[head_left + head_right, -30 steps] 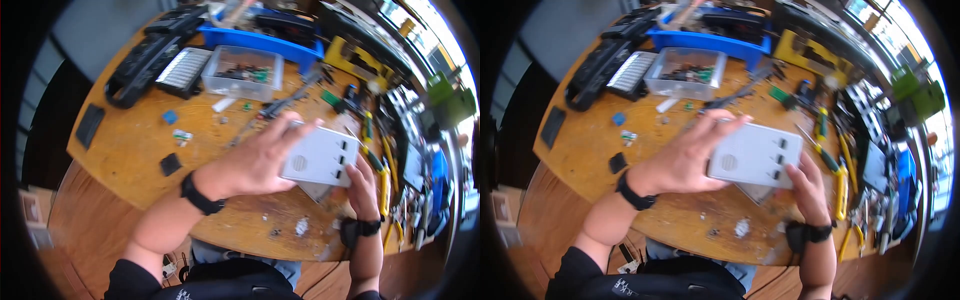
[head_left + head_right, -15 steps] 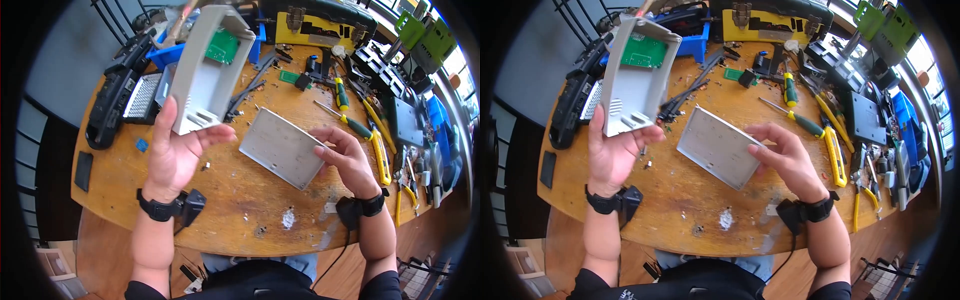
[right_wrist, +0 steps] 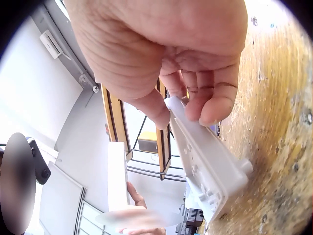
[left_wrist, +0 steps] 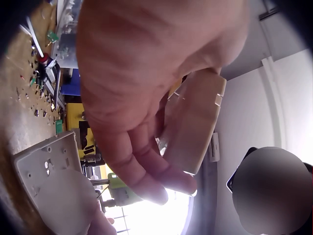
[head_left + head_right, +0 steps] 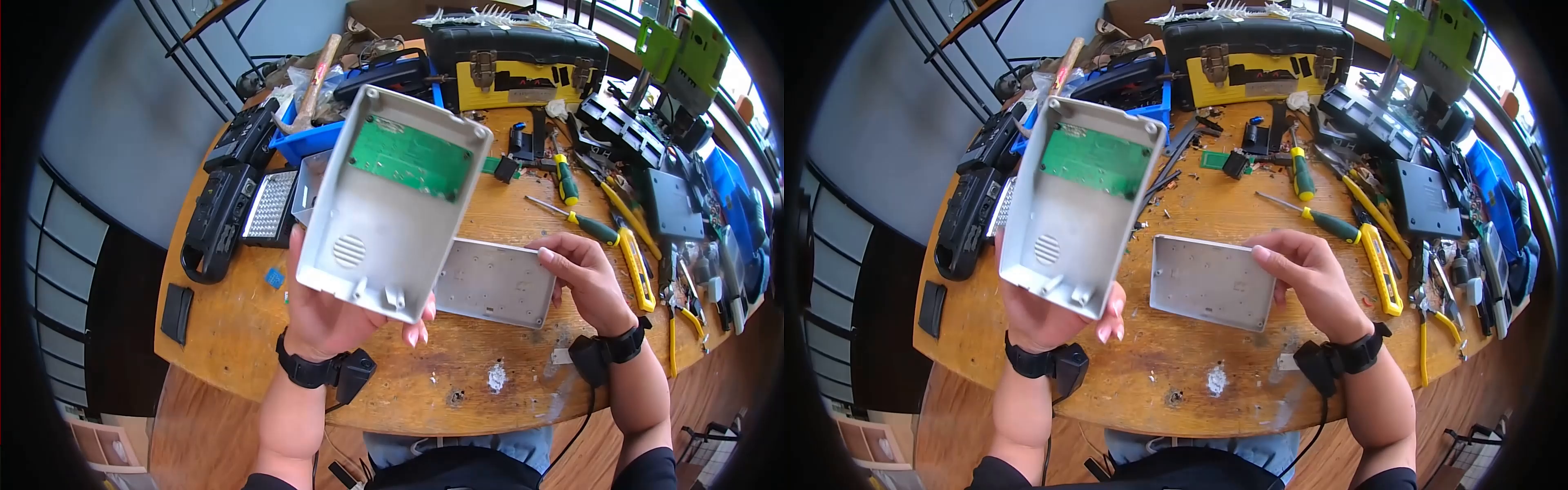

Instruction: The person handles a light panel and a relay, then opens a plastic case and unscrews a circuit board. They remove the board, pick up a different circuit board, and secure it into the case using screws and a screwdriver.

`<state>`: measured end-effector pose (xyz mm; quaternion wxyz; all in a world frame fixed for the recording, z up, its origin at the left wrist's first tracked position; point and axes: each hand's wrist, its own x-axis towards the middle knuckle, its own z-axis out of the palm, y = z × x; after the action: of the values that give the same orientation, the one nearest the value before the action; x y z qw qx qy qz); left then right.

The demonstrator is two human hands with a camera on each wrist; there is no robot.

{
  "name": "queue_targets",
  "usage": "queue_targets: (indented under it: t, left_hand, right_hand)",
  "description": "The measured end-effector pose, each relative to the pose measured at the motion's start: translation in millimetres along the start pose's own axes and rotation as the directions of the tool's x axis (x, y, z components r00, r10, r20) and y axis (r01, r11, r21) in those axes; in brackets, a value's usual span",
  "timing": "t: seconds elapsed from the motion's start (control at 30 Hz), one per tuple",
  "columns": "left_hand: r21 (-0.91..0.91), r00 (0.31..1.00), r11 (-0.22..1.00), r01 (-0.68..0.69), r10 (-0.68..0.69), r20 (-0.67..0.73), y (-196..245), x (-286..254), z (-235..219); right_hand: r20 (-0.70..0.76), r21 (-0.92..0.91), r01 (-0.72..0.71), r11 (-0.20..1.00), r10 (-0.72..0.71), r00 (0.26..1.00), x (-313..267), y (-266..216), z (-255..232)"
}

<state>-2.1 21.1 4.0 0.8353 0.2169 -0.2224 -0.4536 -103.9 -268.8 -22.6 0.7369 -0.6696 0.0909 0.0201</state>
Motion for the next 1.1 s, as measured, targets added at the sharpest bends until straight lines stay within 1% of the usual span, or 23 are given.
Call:
queue_targets:
  t: [0.07, 0.13, 0.2, 0.23, 0.27, 0.33, 0.37, 0.4, 0.47, 0.53, 0.57, 0.6, 0.73, 0.8, 0.83, 0.87, 0.93, 0.97, 1.0, 1.07, 1.1]
  left_hand:
    - [0.082, 0.999, 0.996, 0.021, -0.024, 0.040, -2.2, 0.9, -1.7]
    - [0.027, 0.993, 0.998, 0.057, -0.054, -0.103, -9.0, -3.6, 0.5]
    - [0.120, 0.995, 0.988, 0.101, -0.098, -0.037, -12.0, -5.4, -3.5]
    - [0.117, 0.992, 0.986, 0.121, -0.116, -0.047, -14.9, -7.5, -3.0]
    - [0.141, 0.989, 0.979, 0.147, -0.143, -0.036, -15.6, -9.4, -4.3]
    - [0.191, 0.981, 0.962, 0.195, -0.196, -0.013, -17.1, -13.4, -6.8]
    - [0.244, 0.986, 0.955, 0.168, -0.166, -0.027, -21.2, -17.7, -8.9]
    - [0.243, 0.984, 0.955, 0.173, -0.178, -0.002, -21.2, -18.2, -8.6]
    - [0.241, 0.979, 0.953, 0.183, -0.200, 0.049, -21.0, -19.1, -7.7]
    - [0.276, 0.981, 0.943, 0.189, -0.194, -0.008, -22.6, -21.6, -7.3]
    - [0.287, 0.981, 0.938, 0.193, -0.193, -0.027, -23.2, -22.7, -7.6]
    - [0.302, 0.978, 0.931, 0.206, -0.209, -0.025, -22.4, -23.7, -9.1]
    - [0.316, 0.970, 0.920, 0.232, -0.243, -0.004, -22.6, -23.1, -8.9]
    - [0.284, 0.970, 0.931, 0.231, -0.244, 0.012, -25.7, -21.7, -7.0]
    - [0.269, 0.970, 0.935, 0.230, -0.244, 0.018, -26.9, -21.1, -6.1]
    - [0.253, 0.969, 0.940, 0.230, -0.244, 0.024, -28.0, -20.6, -5.1]
    - [0.260, 0.952, 0.921, 0.290, -0.306, 0.019, -29.7, -20.2, -3.1]
    - [0.258, 0.948, 0.918, 0.302, -0.317, 0.018, -29.6, -20.0, -0.8]
    - [0.325, 0.933, 0.880, 0.347, -0.360, -0.023, -29.1, -20.0, 3.1]
    - [0.385, 0.908, 0.828, 0.407, -0.413, -0.069, -25.5, -18.8, 9.9]
    - [0.498, 0.878, 0.741, 0.450, -0.469, -0.096, -21.5, -17.6, 12.5]
  right_hand:
    - [-0.007, -0.009, 0.003, 1.000, -0.003, 1.000, 0.8, 0.9, -0.6]
    - [-0.019, -0.017, 0.006, 1.000, -0.006, 1.000, 1.4, 1.9, -1.1]
    - [-0.021, -0.032, -0.008, 0.999, 0.007, 1.000, 1.8, 2.5, -1.9]
    - [-0.008, -0.004, -0.041, 0.999, 0.041, 0.999, 1.9, 2.2, -2.8]
    - [-0.015, -0.005, -0.040, 0.999, 0.040, 0.999, 0.8, 1.6, -2.8]
    - [0.015, -0.070, -0.086, 0.994, 0.087, 0.996, 0.0, 0.2, -2.3]
    - [0.026, -0.094, -0.103, 0.990, 0.106, 0.994, 0.5, 1.3, -2.7]
    - [0.023, -0.095, -0.100, 0.990, 0.102, 0.994, 1.3, 2.7, -2.8]
    - [0.061, -0.044, -0.063, 0.997, 0.065, 0.996, 2.3, 6.0, -2.8]
    - [0.063, -0.054, -0.063, 0.997, 0.067, 0.996, 2.8, 7.7, -4.8]
    - [0.061, -0.073, -0.031, 0.997, 0.036, 0.997, 3.9, 10.6, -5.7]
    - [0.061, -0.091, 0.001, 0.996, 0.004, 0.998, 4.7, 12.5, -6.3]
    - [0.015, -0.131, 0.042, 0.991, -0.040, 0.999, -0.7, -0.9, -4.8]
    - [0.086, 0.082, 0.069, 0.994, -0.076, 0.993, -7.9, -10.3, -2.6]
    - [0.150, 0.156, 0.118, 0.981, -0.142, 0.978, -11.9, -11.3, -2.0]
    - [0.147, 0.161, 0.118, 0.980, -0.142, 0.979, -14.3, -12.0, -0.5]
    - [0.271, 0.312, 0.237, 0.920, -0.325, 0.906, -19.5, -12.8, 4.3]
    - [0.304, 0.295, 0.233, 0.927, -0.322, 0.897, -21.9, -15.4, 4.8]
    - [0.293, 0.304, 0.229, 0.925, -0.320, 0.901, -23.5, -17.4, 5.3]
    - [0.287, 0.233, 0.156, 0.960, -0.221, 0.932, -24.1, -19.3, 5.2]
    - [0.269, 0.246, 0.163, 0.955, -0.229, 0.936, -22.9, -17.3, 4.4]
